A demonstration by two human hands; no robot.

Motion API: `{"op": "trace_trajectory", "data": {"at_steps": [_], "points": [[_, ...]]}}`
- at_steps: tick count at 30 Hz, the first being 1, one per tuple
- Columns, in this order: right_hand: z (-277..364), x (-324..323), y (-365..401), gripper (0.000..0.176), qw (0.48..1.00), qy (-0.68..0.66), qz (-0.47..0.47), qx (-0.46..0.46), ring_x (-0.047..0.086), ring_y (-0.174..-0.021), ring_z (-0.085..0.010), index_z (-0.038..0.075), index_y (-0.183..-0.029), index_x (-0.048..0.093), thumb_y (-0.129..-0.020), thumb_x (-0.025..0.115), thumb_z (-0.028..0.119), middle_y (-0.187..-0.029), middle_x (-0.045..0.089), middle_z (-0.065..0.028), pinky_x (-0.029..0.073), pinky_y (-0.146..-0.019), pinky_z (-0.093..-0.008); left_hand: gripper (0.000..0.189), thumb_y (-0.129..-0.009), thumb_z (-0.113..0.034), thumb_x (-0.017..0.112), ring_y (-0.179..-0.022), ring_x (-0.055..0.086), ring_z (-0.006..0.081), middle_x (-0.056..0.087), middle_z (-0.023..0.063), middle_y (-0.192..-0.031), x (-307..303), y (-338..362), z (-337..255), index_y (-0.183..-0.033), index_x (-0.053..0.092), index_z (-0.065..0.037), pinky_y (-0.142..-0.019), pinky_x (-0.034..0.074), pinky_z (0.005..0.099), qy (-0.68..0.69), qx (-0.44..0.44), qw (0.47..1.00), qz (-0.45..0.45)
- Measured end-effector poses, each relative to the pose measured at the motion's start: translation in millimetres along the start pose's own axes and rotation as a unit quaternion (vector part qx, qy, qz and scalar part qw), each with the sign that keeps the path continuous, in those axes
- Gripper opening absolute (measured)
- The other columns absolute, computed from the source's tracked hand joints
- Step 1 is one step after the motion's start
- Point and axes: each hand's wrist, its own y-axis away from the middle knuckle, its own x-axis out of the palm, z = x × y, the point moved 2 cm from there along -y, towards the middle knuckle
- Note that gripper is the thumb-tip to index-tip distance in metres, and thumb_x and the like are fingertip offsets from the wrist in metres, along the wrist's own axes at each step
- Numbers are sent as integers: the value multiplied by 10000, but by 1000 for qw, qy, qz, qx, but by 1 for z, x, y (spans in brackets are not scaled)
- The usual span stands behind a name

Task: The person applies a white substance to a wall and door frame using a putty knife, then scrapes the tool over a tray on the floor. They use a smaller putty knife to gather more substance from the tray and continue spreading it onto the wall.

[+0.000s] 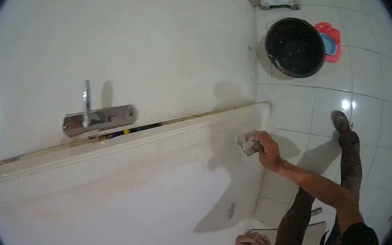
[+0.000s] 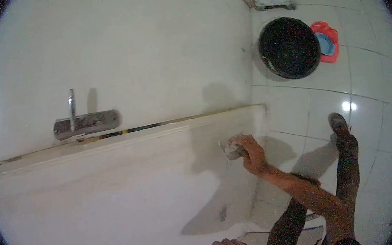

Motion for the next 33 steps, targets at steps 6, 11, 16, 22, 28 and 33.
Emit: {"op": "trace_trajectory", "data": {"at_steps": [6,11,16,22,28,33], "points": [[17,31,-19,347,981,-43,-192,3,581,-1069,-332,18,-1045,567,-749,508,-153,-1090,612,-148,436,-962,-428,141,-893,-118,598,-612,522,175,522,51,-744,-8,-1,19,-838,483,-58,-530,459,322,-27,-13,998,-60],[31,67,-45,295,962,-88,-243,-83,558,-1101,-356,38,-1066,547,-788,536,-59,-1100,602,-154,428,-978,-461,146,-897,-131,595,-595,512,173,516,47,-738,-23,-11,43,-835,483,-62,-518,449,312,-58,-20,998,6],[25,97,-18,357,969,-9,-208,-132,554,-1104,-324,64,-1058,550,-734,539,-84,-1130,613,-132,455,-926,-437,132,-897,-118,594,-588,511,170,525,47,-752,-28,-15,50,-836,489,-66,-515,446,308,-85,-25,996,3],[10,94,21,355,977,-111,-182,1,565,-1069,-322,47,-1050,581,-729,550,-101,-1105,623,-113,462,-898,-433,102,-891,-77,588,-580,526,170,539,48,-758,-29,-20,50,-850,496,-65,-491,437,304,-62,-48,997,16],[41,55,-46,284,959,-77,-252,-100,599,-1006,-279,34,-1000,607,-773,508,-104,-1073,652,-106,453,-940,-411,102,-898,-93,584,-581,531,174,539,45,-757,-32,-27,53,-847,501,-65,-483,435,304,-54,-43,997,37],[34,71,-62,362,972,-32,-132,-192,543,-1083,-275,41,-1053,599,-719,543,-85,-1132,613,-102,419,-982,-431,106,-882,-93,595,-612,538,176,540,50,-774,-49,-34,56,-839,504,-63,-493,442,311,-54,-41,997,-30]]}}
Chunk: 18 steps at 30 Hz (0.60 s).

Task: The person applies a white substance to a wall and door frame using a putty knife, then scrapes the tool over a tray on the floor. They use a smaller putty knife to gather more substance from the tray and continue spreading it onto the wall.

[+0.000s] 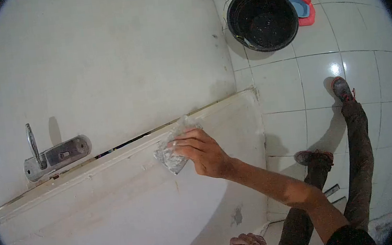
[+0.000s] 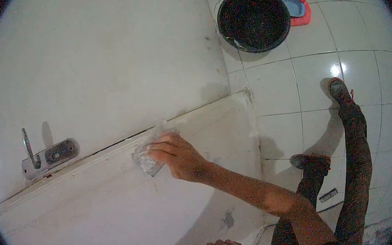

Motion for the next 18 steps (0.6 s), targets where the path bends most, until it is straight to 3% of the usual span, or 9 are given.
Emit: {"op": "trace_trajectory", "data": {"at_steps": [1,5,10,13,15,18], "points": [[-8,2,9,473,1000,-15,11,-13,517,-1114,-290,43,-1112,590,-652,575,-71,-1161,589,-101,400,-1002,-444,106,-882,-93,595,-612,538,176,540,50,-774,1,-1,-1,-839,504,-63,-493,442,311,1,0,1000,0],[-30,-20,52,472,998,5,60,-17,512,-1132,-294,51,-1105,594,-648,572,-66,-1174,578,-102,387,-1022,-444,116,-873,-96,606,-629,541,182,544,52,-776,5,-6,-5,-834,502,-62,-520,455,319,-17,-12,1000,22],[-63,-52,86,518,981,34,179,67,490,-1176,-323,66,-1153,561,-658,567,-85,-1144,572,-131,370,-1041,-458,106,-869,-83,604,-619,544,181,544,50,-773,10,-5,2,-844,502,-65,-511,456,321,1,-20,998,53],[-57,-52,75,509,991,-22,96,93,501,-1151,-352,53,-1150,543,-665,563,-100,-1143,564,-150,383,-1024,-474,113,-874,-88,605,-604,537,177,528,46,-758,15,-5,0,-847,498,-65,-506,455,318,-27,-21,999,37],[-40,-50,48,495,995,-27,50,88,511,-1133,-366,46,-1133,543,-665,555,-115,-1131,567,-156,392,-1013,-481,113,-881,-97,603,-595,528,178,516,44,-750,16,-5,-1,-854,499,-65,-507,453,313,-22,-16,996,91],[-34,-27,32,471,995,-16,-19,100,531,-1098,-379,42,-1110,546,-674,546,-136,-1104,578,-160,409,-992,-493,107,-887,-99,596,-596,525,180,514,46,-750,19,-4,-4,-861,498,-66,-520,458,314,-30,-17,998,59]]}}
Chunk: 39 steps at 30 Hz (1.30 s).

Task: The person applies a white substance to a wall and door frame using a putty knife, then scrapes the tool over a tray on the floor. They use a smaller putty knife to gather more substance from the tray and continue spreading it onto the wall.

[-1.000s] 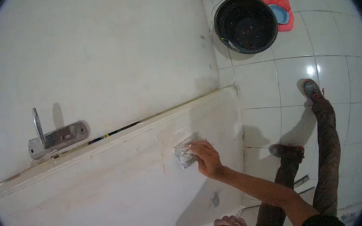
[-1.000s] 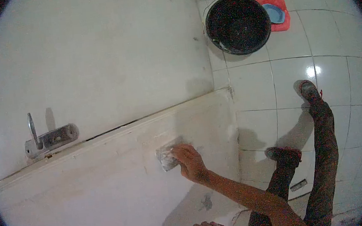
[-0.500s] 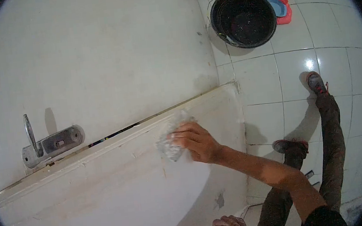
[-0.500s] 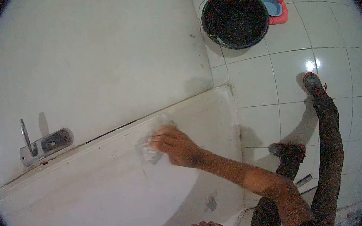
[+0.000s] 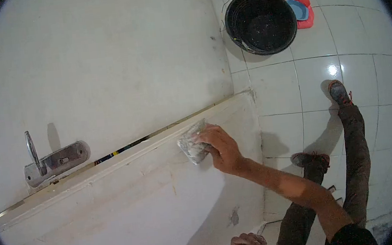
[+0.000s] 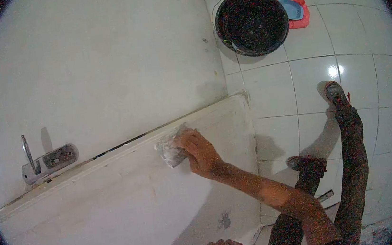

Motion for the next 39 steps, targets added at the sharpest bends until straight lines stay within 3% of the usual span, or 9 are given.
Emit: {"op": "trace_trajectory", "data": {"at_steps": [4,9,13,17,22,25,28,35,39], "points": [[5,32,30,448,996,49,-78,19,545,-1086,-364,48,-1095,563,-694,540,-152,-1077,603,-152,420,-978,-493,101,-889,-92,589,-604,526,175,514,46,-749,-3,-4,-3,-861,495,-66,-522,461,313,22,11,999,28],[17,27,85,369,998,24,-33,54,586,-1012,-330,24,-1009,600,-707,514,-170,-1054,643,-112,451,-933,-456,93,-887,-81,583,-610,529,184,520,52,-753,-10,8,6,-872,495,-53,-527,462,322,-18,-11,998,-67],[17,-2,68,405,995,-31,-18,92,541,-1102,-331,39,-1067,597,-710,553,-146,-1087,609,-123,434,-967,-465,104,-887,-91,589,-612,534,189,527,57,-758,4,8,1,-872,494,-53,-532,464,323,26,4,1000,-15],[48,-17,-9,341,995,35,56,-70,532,-1119,-272,91,-1059,597,-748,614,-47,-1108,595,-81,409,-1000,-468,142,-881,-114,612,-612,533,188,527,55,-749,6,14,2,-851,486,-56,-524,461,322,13,1,999,-40],[50,18,-36,262,886,46,193,-419,507,-1128,-205,150,-1016,577,-783,696,148,-1219,547,-20,392,-1020,-445,169,-879,-133,620,-591,511,184,502,45,-707,-11,17,12,-833,475,-61,-512,452,320,-27,17,995,-99],[22,13,-36,210,881,6,183,-436,508,-1115,-199,155,-989,589,-802,683,138,-1215,555,-3,379,-1039,-449,165,-877,-129,622,-577,494,181,481,39,-684,-10,14,18,-829,474,-75,-508,447,318,-24,27,997,-65],[-16,-12,-15,214,891,20,219,-396,508,-1122,-206,150,-1009,618,-804,682,144,-1177,581,2,351,-1078,-466,154,-864,-98,625,-582,493,182,482,38,-686,-10,17,28,-826,476,-85,-505,446,323,68,-1,988,-137],[-109,-59,51,362,896,150,322,-265,502,-1158,-262,105,-1142,580,-788,623,46,-1185,574,-57,326,-1089,-471,136,-858,-70,611,-597,502,184,499,44,-702,-5,17,39,-838,477,-75,-500,443,323,4,-21,997,-75],[-57,-44,48,425,986,41,159,21,513,-1136,-313,64,-1138,553,-750,547,-108,-1150,577,-130,364,-1050,-489,123,-870,-68,601,-581,498,174,496,42,-706,9,22,21,-844,481,-70,-499,441,319,19,-3,999,-47]]}}
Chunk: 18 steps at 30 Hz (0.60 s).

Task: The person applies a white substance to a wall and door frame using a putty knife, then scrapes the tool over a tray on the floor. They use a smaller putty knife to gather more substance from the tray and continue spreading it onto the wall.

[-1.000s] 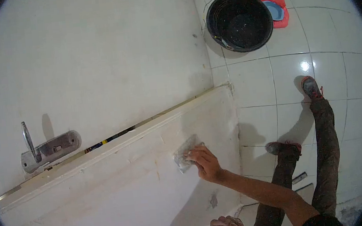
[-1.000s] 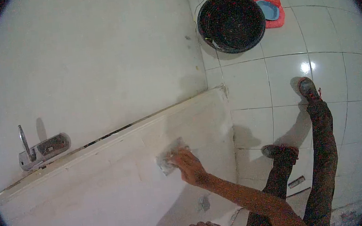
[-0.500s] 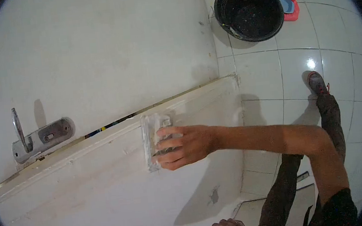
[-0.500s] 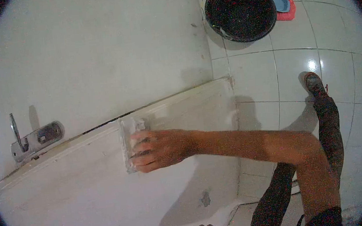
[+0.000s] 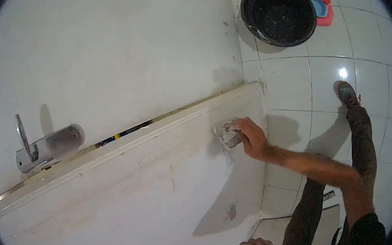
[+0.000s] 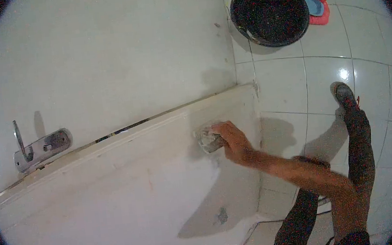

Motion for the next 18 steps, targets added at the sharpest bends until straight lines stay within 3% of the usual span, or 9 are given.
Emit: {"op": "trace_trajectory", "data": {"at_steps": [1,2,5,9,12,14,16,18], "points": [[15,-1,-11,436,990,-84,-92,72,515,-1126,-326,59,-1128,547,-738,523,-133,-1139,576,-148,383,-1028,-499,123,-870,-68,601,-581,498,174,496,42,-706,1,0,-4,-844,481,-70,-499,441,319,6,0,1000,1],[22,3,-21,436,990,-80,-89,70,515,-1126,-326,59,-1128,547,-738,523,-133,-1139,576,-148,383,-1028,-499,128,-876,-76,600,-575,493,171,491,39,-706,0,0,-7,-839,477,-72,-499,440,317,-8,-2,1000,-8],[30,13,-49,385,987,24,-157,-34,545,-1044,-358,53,-1079,540,-739,518,-128,-1123,582,-151,423,-926,-519,138,-886,-87,597,-576,490,168,483,34,-705,-2,1,-15,-830,472,-77,-501,439,313,-13,0,1000,-21],[32,51,-40,287,973,36,-225,-19,588,-996,-320,34,-998,560,-752,534,-112,-1079,629,-144,415,-951,-494,154,-878,-101,616,-615,499,166,476,28,-698,-9,-2,-12,-826,471,-86,-510,442,311,5,3,1000,-12],[35,66,-11,336,974,42,-224,-4,559,-1003,-332,55,-1018,571,-714,555,-87,-1054,608,-127,434,-894,-492,161,-863,-118,632,-614,499,168,478,27,-699,-6,1,-6,-827,479,-87,-510,443,313,2,-14,1000,-27],[30,68,14,339,977,29,-209,-12,559,-1016,-324,67,-1015,578,-711,558,-80,-1059,609,-119,428,-930,-490,162,-856,-126,639,-607,499,171,481,27,-702,-1,3,-5,-828,485,-86,-509,444,316,-2,-20,999,-33],[33,53,19,337,995,40,-90,13,545,-1058,-306,80,-1003,588,-707,554,-79,-1083,605,-97,404,-983,-489,149,-850,-127,635,-596,506,174,487,26,-700,6,4,-7,-827,493,-85,-507,447,316,-40,-20,998,-39],[44,33,5,312,996,49,-79,-17,535,-1077,-286,98,-996,594,-721,577,-49,-1097,599,-80,392,-1003,-480,139,-859,-122,624,-595,512,175,488,26,-696,4,5,-7,-826,494,-84,-506,447,314,-27,-19,999,-17]]}}
